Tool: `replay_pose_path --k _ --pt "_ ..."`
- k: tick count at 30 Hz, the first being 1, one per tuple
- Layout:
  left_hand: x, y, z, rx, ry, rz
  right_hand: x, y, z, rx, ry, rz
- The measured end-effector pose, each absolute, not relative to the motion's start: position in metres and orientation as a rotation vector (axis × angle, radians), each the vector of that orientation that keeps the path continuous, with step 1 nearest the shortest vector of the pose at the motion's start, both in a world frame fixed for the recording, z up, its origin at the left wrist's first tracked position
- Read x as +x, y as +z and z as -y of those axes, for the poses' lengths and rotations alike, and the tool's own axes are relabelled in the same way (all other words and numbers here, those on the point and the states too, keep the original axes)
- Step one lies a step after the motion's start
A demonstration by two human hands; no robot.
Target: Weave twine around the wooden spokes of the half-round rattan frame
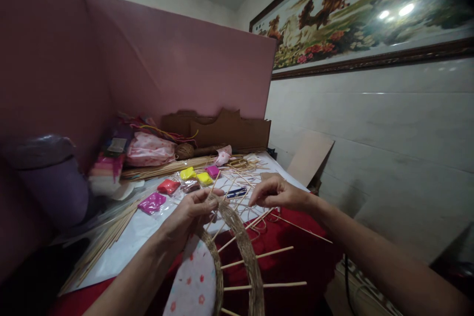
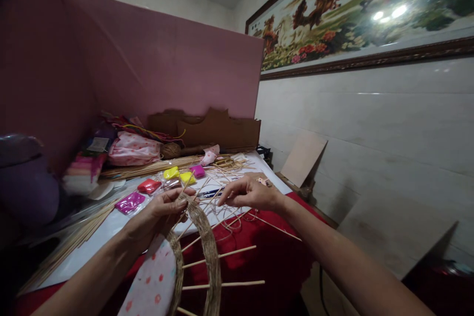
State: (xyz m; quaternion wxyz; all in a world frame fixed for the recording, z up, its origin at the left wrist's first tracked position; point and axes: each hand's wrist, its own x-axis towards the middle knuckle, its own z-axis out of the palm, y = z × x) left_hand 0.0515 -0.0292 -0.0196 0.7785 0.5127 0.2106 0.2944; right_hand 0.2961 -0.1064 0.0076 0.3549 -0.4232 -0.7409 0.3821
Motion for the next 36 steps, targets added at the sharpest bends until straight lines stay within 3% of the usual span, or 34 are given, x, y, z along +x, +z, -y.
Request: replay_pose_path --k 4,9,36 --pt "0.051 -0.019 0.029 1.104 0.641 -0.435 0.298 -0.002 0.1 -1.051 1.316 1.714" --pt "0.05 -0.017 0.031 1.105 0.637 -0.425 0.287 -0.012 0.1 -1.022 1.427 1.643" --pt "0.051 -0.022 0.023 1.068 0.753 -0.505 0.277 -0.024 0.118 -1.221 1.037 1.665"
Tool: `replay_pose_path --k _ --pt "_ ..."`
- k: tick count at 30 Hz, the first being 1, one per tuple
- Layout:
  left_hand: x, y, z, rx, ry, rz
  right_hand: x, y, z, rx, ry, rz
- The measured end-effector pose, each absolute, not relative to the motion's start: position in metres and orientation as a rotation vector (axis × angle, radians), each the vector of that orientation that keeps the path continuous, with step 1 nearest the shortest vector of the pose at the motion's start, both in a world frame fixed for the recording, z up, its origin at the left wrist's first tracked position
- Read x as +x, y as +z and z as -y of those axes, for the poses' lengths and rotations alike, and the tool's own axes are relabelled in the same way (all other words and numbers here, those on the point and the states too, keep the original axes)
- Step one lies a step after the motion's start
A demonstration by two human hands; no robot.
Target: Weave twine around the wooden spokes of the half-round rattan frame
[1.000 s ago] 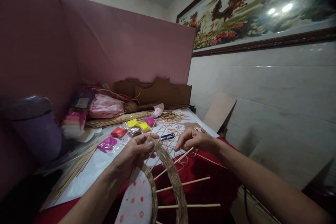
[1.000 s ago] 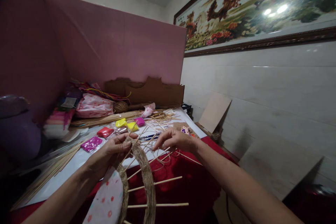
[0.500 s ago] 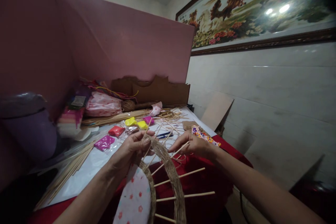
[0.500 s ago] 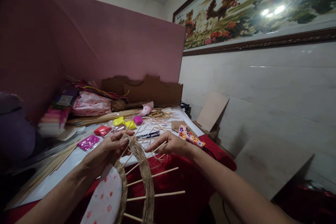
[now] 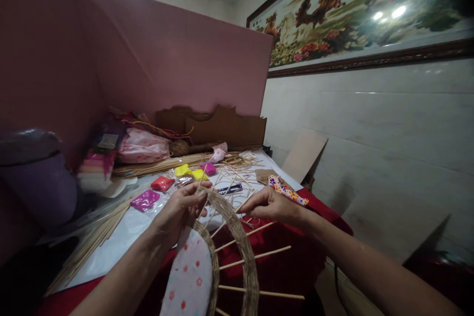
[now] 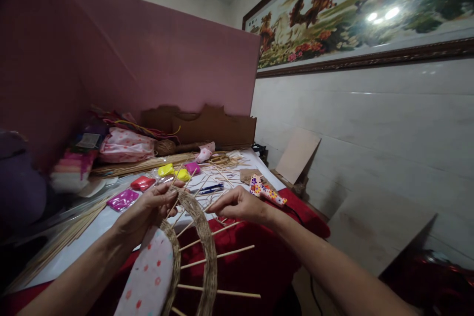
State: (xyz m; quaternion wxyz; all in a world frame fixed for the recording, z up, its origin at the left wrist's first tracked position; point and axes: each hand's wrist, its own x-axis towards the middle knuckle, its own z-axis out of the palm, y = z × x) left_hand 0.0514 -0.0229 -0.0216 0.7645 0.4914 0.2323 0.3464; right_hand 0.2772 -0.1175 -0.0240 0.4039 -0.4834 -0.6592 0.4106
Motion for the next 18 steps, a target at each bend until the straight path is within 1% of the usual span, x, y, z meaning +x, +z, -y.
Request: replay_pose_path --k 7,18 --pt "0.052 -0.023 0.022 1.088 0.795 -0.548 0.277 -0.012 0.123 -1.241 0.908 1.818" --pt "0.054 -0.025 0.019 1.13 0.799 -0.565 0.271 -0.002 0.133 -1.249 0.467 2.158"
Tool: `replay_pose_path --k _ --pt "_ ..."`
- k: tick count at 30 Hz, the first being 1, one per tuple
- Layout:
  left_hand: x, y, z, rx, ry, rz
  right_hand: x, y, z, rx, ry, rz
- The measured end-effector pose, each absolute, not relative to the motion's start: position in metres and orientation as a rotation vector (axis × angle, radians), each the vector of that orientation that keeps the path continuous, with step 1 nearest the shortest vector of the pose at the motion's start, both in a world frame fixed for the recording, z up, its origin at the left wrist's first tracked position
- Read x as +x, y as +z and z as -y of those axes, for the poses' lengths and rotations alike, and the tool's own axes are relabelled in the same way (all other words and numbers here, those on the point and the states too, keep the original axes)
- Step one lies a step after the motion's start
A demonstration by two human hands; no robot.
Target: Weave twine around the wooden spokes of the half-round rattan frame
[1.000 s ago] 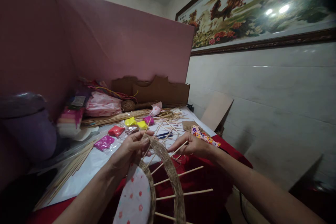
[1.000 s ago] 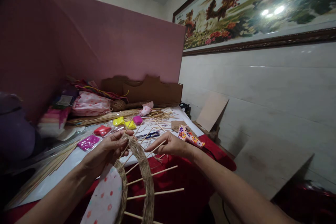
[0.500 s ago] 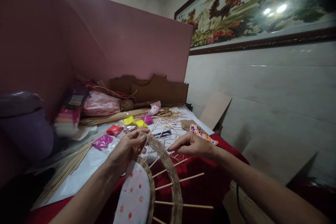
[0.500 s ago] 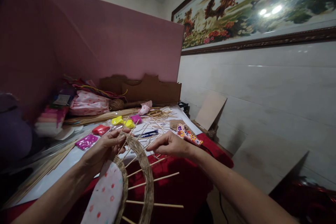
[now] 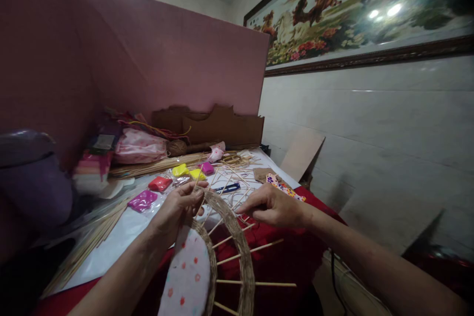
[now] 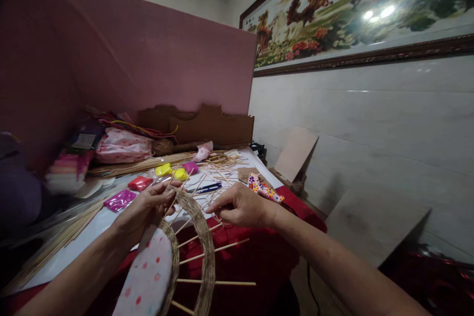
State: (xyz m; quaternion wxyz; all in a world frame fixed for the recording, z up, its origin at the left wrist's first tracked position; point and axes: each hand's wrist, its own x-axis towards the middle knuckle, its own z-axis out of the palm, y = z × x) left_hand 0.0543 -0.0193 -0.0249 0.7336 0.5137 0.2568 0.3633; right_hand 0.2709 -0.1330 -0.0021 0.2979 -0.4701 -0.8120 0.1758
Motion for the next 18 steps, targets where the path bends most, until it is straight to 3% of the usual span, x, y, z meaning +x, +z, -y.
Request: replay_pose_path --k 18 --pt "0.051 -0.021 0.02 1.08 0.87 -0.58 0.262 0.014 0.156 -1.161 0.046 2.382"
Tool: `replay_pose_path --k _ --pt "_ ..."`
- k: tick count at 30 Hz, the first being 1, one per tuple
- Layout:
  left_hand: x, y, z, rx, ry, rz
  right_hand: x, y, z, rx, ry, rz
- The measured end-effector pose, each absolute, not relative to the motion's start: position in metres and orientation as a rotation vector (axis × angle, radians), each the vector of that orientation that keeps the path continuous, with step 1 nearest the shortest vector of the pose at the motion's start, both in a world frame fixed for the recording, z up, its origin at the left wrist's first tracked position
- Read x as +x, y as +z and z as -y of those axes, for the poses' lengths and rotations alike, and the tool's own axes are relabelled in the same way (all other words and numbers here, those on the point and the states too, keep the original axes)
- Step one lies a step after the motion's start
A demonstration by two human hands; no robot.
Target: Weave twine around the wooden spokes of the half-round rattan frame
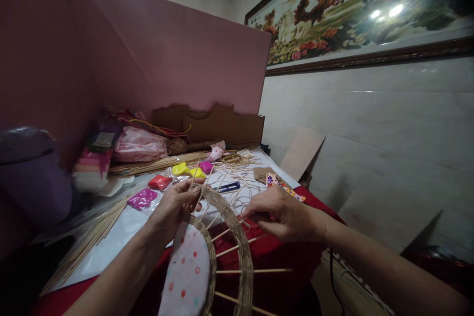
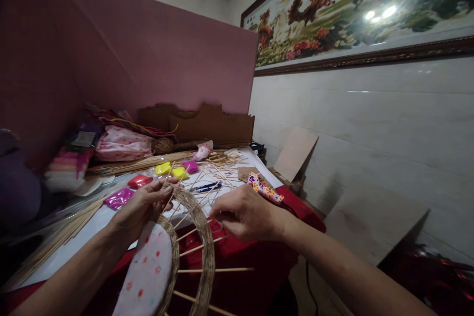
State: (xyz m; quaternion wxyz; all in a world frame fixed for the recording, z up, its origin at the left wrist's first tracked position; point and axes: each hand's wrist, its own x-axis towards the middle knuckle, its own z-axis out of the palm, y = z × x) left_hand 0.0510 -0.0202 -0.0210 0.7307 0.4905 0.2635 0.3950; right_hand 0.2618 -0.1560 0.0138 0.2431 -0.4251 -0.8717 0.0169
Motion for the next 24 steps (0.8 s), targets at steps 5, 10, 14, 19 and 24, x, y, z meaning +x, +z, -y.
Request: replay_pose_path --k 5,10,14,19,24 --pt "0.047 -0.018 0.016 1.011 0.888 -0.571 0.268 0.013 0.163 -1.08 0.15 2.359" --pt "0.045 -0.014 0.015 0.957 0.88 -0.554 0.278 0.018 0.167 -1.029 0.36 2.227" --pt "0.044 -0.015 0.014 0.942 0.862 -0.518 0.288 0.016 0.163 -1.089 0.681 2.065" --pt "0.042 -0.013 0.014 0.921 0.876 -0.463 0.298 -0.001 0.151 -1.099 1.092 1.771" --pt "0.041 -0.011 0.015 0.898 0.872 -0.456 0.292 -0.017 0.144 -1.019 1.17 1.706"
